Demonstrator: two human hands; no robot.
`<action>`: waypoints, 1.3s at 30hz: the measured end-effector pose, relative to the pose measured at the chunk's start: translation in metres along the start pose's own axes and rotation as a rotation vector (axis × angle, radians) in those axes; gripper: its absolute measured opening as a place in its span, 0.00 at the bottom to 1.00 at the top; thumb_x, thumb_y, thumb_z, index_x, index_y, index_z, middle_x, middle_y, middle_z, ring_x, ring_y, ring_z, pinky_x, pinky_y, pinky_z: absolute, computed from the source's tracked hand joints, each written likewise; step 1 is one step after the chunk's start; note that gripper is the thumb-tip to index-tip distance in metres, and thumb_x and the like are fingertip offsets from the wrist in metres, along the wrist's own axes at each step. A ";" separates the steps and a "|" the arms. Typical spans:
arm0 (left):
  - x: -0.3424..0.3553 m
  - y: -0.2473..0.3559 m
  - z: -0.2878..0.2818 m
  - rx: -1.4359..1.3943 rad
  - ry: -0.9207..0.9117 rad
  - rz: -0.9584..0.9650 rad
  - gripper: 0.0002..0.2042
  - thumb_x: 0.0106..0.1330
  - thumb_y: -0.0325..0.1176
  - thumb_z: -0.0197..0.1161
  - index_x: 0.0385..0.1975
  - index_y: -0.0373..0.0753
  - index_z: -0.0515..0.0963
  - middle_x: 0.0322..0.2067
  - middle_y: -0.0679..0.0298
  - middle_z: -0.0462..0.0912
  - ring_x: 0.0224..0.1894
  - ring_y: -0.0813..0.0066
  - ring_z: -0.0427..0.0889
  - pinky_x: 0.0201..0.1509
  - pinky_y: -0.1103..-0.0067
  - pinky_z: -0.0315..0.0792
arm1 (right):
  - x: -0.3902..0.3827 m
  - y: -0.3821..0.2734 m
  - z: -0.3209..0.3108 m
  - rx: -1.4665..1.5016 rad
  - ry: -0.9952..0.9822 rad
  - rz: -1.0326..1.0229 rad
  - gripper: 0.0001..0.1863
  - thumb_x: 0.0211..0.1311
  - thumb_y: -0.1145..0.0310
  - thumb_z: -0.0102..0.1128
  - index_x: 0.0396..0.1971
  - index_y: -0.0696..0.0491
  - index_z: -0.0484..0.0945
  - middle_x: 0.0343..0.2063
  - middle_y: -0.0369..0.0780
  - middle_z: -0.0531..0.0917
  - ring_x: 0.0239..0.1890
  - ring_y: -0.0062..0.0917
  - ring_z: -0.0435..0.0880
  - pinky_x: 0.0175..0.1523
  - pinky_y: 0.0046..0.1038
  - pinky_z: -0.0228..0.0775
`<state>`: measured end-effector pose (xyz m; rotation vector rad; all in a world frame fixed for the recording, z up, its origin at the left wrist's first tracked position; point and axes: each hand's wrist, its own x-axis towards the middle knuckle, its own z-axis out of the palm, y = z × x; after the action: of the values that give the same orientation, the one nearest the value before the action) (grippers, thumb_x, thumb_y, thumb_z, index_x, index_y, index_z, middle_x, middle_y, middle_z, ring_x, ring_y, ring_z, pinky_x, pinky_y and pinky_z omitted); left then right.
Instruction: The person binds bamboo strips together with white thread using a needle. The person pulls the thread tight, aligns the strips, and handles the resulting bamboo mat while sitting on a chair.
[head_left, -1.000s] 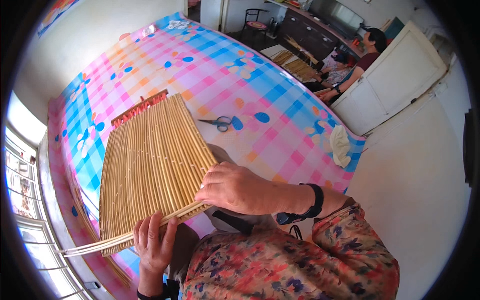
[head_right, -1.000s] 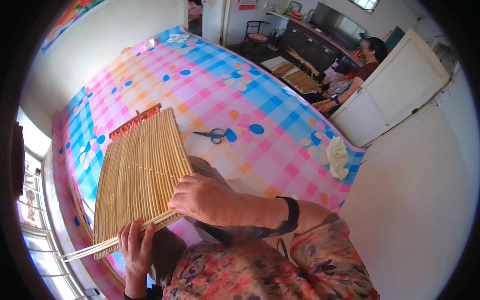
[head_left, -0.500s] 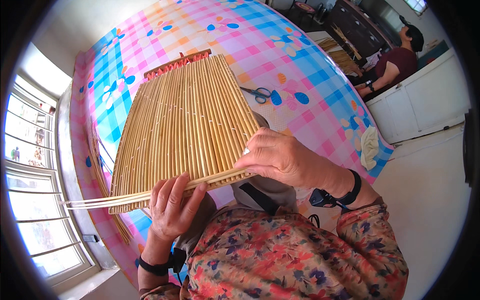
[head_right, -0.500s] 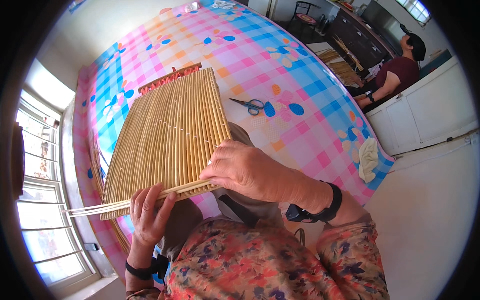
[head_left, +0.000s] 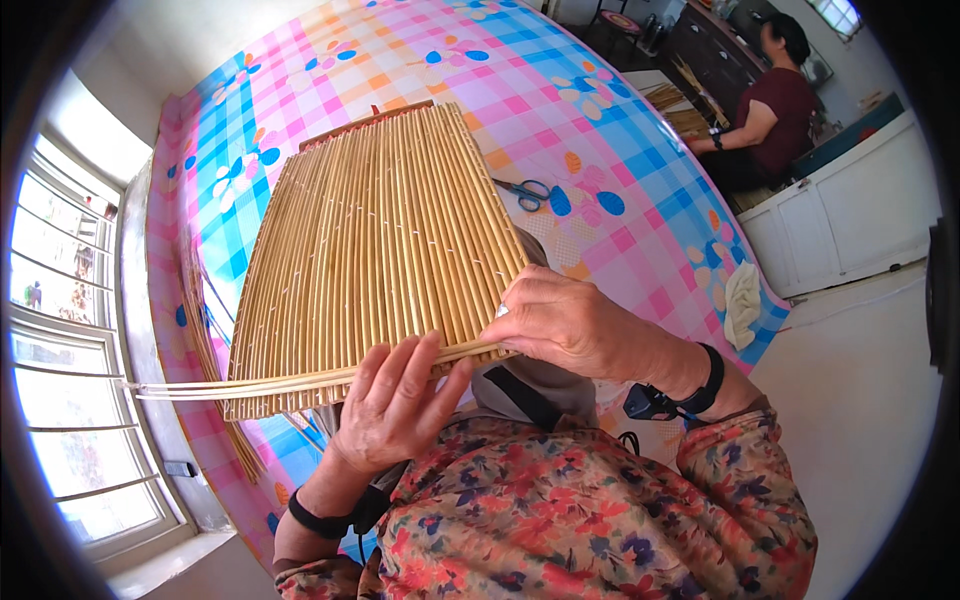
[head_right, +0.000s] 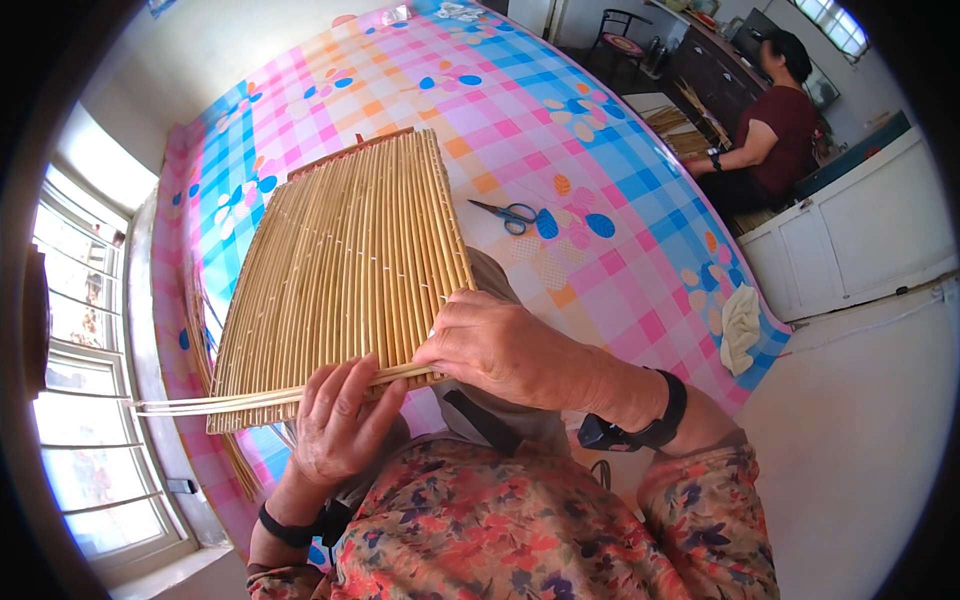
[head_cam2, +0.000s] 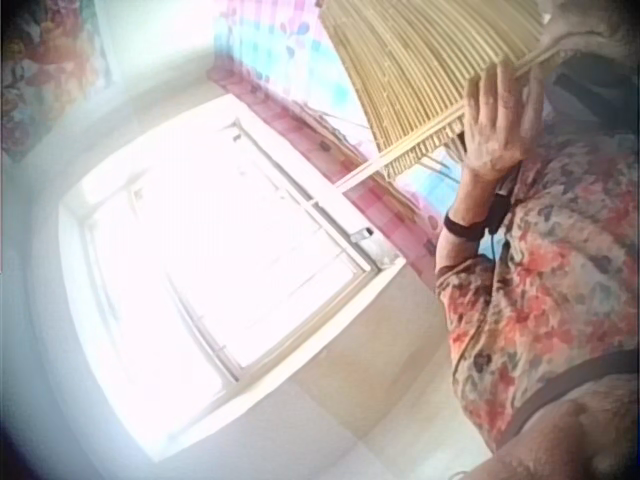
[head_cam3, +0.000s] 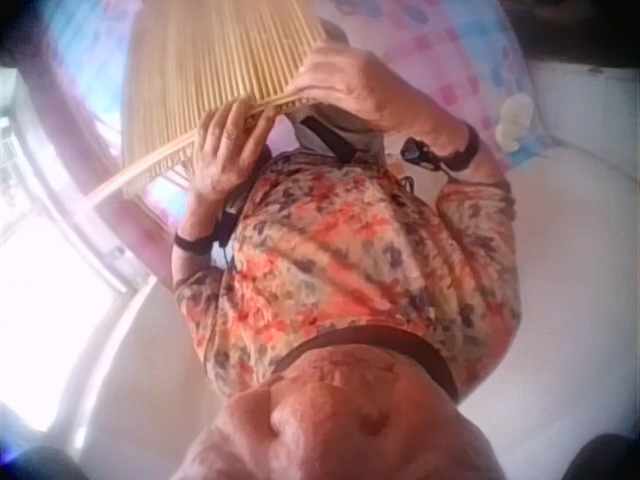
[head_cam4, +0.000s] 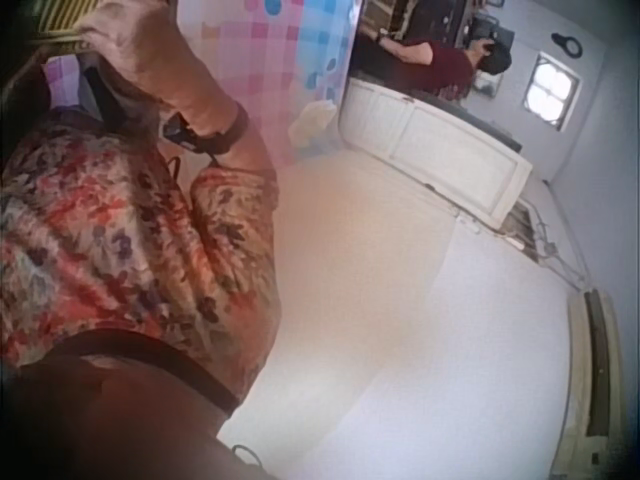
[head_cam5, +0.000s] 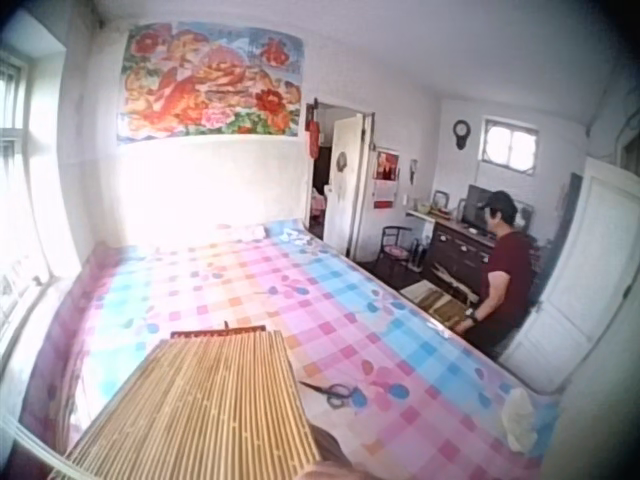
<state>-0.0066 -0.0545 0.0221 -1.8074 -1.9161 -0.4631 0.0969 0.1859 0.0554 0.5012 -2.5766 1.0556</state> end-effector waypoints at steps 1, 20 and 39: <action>0.004 0.000 0.002 0.000 0.000 0.003 0.18 0.62 0.32 0.62 0.53 0.45 0.78 0.55 0.52 0.74 0.51 0.61 0.77 0.51 0.64 0.74 | 0.001 0.000 0.000 0.016 -0.005 -0.007 0.06 0.56 0.74 0.64 0.34 0.55 0.81 0.29 0.38 0.77 0.36 0.34 0.75 0.44 0.33 0.70; 0.034 -0.004 0.000 0.035 0.007 0.099 0.19 0.59 0.26 0.63 0.52 0.35 0.78 0.50 0.49 0.77 0.47 0.60 0.79 0.43 0.68 0.76 | -0.062 0.010 0.033 0.661 0.688 0.425 0.15 0.74 0.65 0.49 0.50 0.60 0.72 0.41 0.39 0.82 0.47 0.22 0.81 0.57 0.23 0.70; 0.114 -0.066 -0.030 0.114 0.117 0.008 0.23 0.55 0.22 0.60 0.54 0.34 0.74 0.47 0.52 0.76 0.44 0.55 0.79 0.47 0.65 0.74 | -0.199 0.051 -0.021 0.304 0.746 0.686 0.01 0.57 0.81 0.62 0.29 0.60 0.80 0.24 0.34 0.76 0.26 0.15 0.71 0.31 0.21 0.62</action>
<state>-0.0727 0.0198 0.1145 -1.6780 -1.8173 -0.4383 0.2557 0.2747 -0.0424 -0.6658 -1.9163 1.4855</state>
